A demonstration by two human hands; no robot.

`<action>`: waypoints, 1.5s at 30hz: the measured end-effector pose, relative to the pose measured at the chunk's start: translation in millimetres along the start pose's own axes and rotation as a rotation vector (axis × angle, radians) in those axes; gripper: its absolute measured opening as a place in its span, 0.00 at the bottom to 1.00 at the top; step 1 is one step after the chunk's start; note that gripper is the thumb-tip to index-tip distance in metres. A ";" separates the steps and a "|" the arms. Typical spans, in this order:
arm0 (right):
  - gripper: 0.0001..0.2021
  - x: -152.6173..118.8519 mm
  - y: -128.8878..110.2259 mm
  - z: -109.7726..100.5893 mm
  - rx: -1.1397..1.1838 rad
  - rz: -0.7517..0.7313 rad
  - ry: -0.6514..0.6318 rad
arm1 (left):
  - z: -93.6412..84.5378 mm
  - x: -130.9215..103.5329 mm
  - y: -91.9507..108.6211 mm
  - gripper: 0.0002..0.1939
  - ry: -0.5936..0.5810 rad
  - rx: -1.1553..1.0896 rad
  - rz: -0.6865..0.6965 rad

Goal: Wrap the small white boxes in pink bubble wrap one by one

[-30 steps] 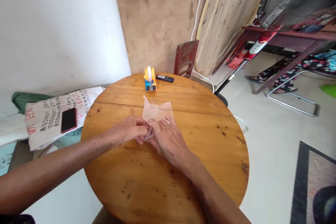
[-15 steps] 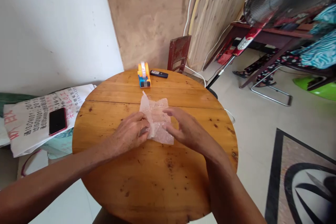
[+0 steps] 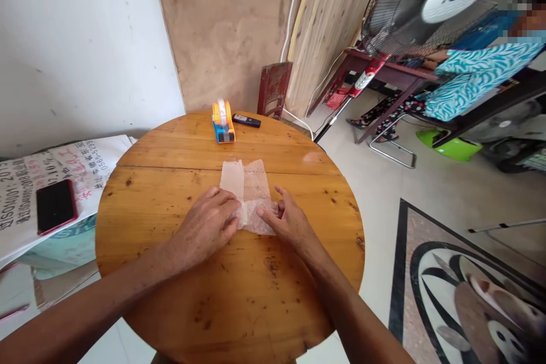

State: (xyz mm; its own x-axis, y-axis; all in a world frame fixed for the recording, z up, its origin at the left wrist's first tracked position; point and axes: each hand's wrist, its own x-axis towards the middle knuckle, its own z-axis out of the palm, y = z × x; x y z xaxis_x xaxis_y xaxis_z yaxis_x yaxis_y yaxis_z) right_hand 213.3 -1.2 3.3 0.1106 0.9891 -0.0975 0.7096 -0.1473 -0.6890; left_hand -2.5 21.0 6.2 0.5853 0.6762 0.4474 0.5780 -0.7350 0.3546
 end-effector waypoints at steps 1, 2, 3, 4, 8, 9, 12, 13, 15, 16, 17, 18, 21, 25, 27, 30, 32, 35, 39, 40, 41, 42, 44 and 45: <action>0.42 1.5 -0.6 4.2 0.021 -0.008 0.014 | -0.5 0.3 -0.1 0.06 -0.006 0.010 0.001; 0.42 2.7 -1.2 7.5 0.046 -0.017 0.018 | -1.0 0.6 -0.1 0.06 -0.014 0.017 0.000; 0.41 3.5 -2.0 9.9 0.070 -0.028 0.016 | -1.4 1.0 0.0 0.07 -0.024 0.021 -0.003; 0.39 3.9 -3.2 11.5 0.086 -0.041 0.017 | -1.8 1.3 0.2 0.07 -0.034 0.024 -0.008; 0.35 3.6 -11.4 13.2 0.045 -0.091 0.067 | -1.6 2.0 0.6 0.07 -0.067 0.033 -0.020; 0.34 3.6 -14.2 13.1 0.048 -0.095 0.078 | -1.1 2.1 0.7 0.07 -0.074 0.036 -0.020; 0.33 4.3 -22.4 13.8 0.198 -0.080 0.058 | 0.3 2.5 1.1 0.08 -0.094 0.039 -0.018; 0.33 4.5 -25.0 14.5 0.286 -0.067 0.032 | 0.4 2.9 1.5 0.08 -0.104 0.037 -0.018; 0.33 4.6 -30.0 16.2 0.462 -0.034 -0.030 | -0.2 4.0 2.6 0.09 -0.130 0.025 -0.021; 0.33 4.5 -32.5 17.2 0.531 -0.019 -0.054 | -0.6 4.6 3.1 0.09 -0.145 0.015 -0.024; 0.32 4.4 -35.2 18.1 0.580 -0.007 -0.071 | -1.0 5.2 3.5 0.09 -0.156 0.003 -0.028; 0.33 4.2 -38.0 18.9 0.609 0.002 -0.082 | -1.2 5.7 3.7 0.09 -0.159 -0.010 -0.035; 0.34 2.7 -46.5 20.3 0.622 0.017 -0.102 | 0.5 5.9 2.7 0.10 -0.141 -0.056 -0.063; 0.32 -5.0 -52.4 20.0 0.575 -0.006 -0.113 | 7.3 3.1 -0.8 0.09 -0.085 -0.154 -0.107; 0.29 -11.6 -51.3 19.7 0.513 -0.069 -0.108 | 10.6 0.7 -2.2 0.10 -0.043 -0.198 -0.137; 0.27 -23.1 -47.4 19.9 0.326 -0.228 -0.096 | 11.6 -2.3 -2.4 0.15 0.013 -0.280 -0.185; 0.28 -30.6 -46.5 20.6 0.149 -0.334 -0.073 | 8.8 -2.7 -1.0 0.19 0.037 -0.358 -0.252; 0.33 -39.1 -49.1 21.5 -0.054 -0.427 -0.055 | 3.6 -0.5 2.4 0.18 0.045 -0.474 -0.395; 0.37 -39.9 -51.4 19.0 -0.133 -0.460 -0.069 | 5.6 2.2 3.5 0.09 0.085 -0.490 -0.433; 0.36 -38.0 -50.6 17.8 -0.131 -0.460 -0.076 | 7.6 2.2 2.9 0.08 0.089 -0.477 -0.411; 0.36 -35.5 -49.4 16.4 -0.123 -0.462 -0.082 | 9.6 2.0 2.1 0.06 0.088 -0.467 -0.387; 0.36 -32.4 -47.8 14.8 -0.110 -0.463 -0.089 | 11.2 1.7 1.3 0.05 0.085 -0.461 -0.369; 0.34 -25.2 -44.6 11.2 -0.059 -0.456 -0.103 | 13.1 0.9 0.0 0.03 0.072 -0.458 -0.355; 0.32 -21.5 -43.3 9.1 -0.016 -0.450 -0.113 | 13.3 0.6 -0.5 0.03 0.063 -0.457 -0.354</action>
State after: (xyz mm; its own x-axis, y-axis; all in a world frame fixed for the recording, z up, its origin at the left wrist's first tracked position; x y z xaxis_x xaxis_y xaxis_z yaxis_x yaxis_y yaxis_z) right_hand 173.9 -15.9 28.8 -0.2863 0.9492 0.1306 0.6807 0.2974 -0.6695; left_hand 5.2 22.4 -4.6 0.3581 0.8907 0.2800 0.4204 -0.4215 0.8034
